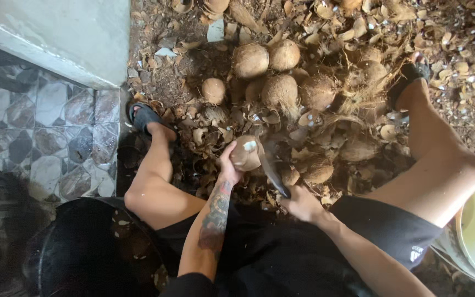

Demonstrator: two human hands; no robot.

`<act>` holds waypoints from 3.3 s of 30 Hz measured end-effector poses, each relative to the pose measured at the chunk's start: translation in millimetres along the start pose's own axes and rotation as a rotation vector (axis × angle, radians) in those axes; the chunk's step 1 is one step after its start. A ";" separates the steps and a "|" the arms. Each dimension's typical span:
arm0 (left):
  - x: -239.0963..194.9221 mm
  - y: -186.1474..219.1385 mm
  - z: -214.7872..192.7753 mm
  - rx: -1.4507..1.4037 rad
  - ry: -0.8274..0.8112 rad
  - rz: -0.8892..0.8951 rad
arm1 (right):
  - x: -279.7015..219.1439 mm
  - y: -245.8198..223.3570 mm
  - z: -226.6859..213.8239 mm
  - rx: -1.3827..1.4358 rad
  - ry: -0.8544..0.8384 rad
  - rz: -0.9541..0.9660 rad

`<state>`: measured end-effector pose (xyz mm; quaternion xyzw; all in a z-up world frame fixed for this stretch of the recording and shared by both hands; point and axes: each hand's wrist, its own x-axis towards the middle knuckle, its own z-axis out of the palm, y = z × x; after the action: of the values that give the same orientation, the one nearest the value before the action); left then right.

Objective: The person sits on the ground and uses a large knife to peel the fibrous husk off several coconuts. They hold each coconut in one hand and strike it repeatedly with the knife to remove the outer layer, then place the peeled coconuts into a black bucket.

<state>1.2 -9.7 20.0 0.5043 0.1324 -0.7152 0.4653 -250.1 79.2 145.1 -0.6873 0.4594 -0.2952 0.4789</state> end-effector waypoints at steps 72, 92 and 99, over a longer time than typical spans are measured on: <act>-22.0 1.8 26.0 -0.272 -0.117 0.133 | 17.7 -63.9 26.0 0.689 -0.103 0.652; 5.9 -4.2 7.0 -0.033 0.142 0.120 | 3.5 6.7 25.3 0.423 0.349 -0.157; -21.8 16.2 18.9 -0.354 -0.069 0.131 | 32.8 19.5 7.7 0.485 0.188 1.141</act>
<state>4.1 -19.2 51.6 0.3972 0.2068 -0.6658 0.5968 -237.2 49.9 123.0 -0.1765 0.7140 -0.1482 0.6611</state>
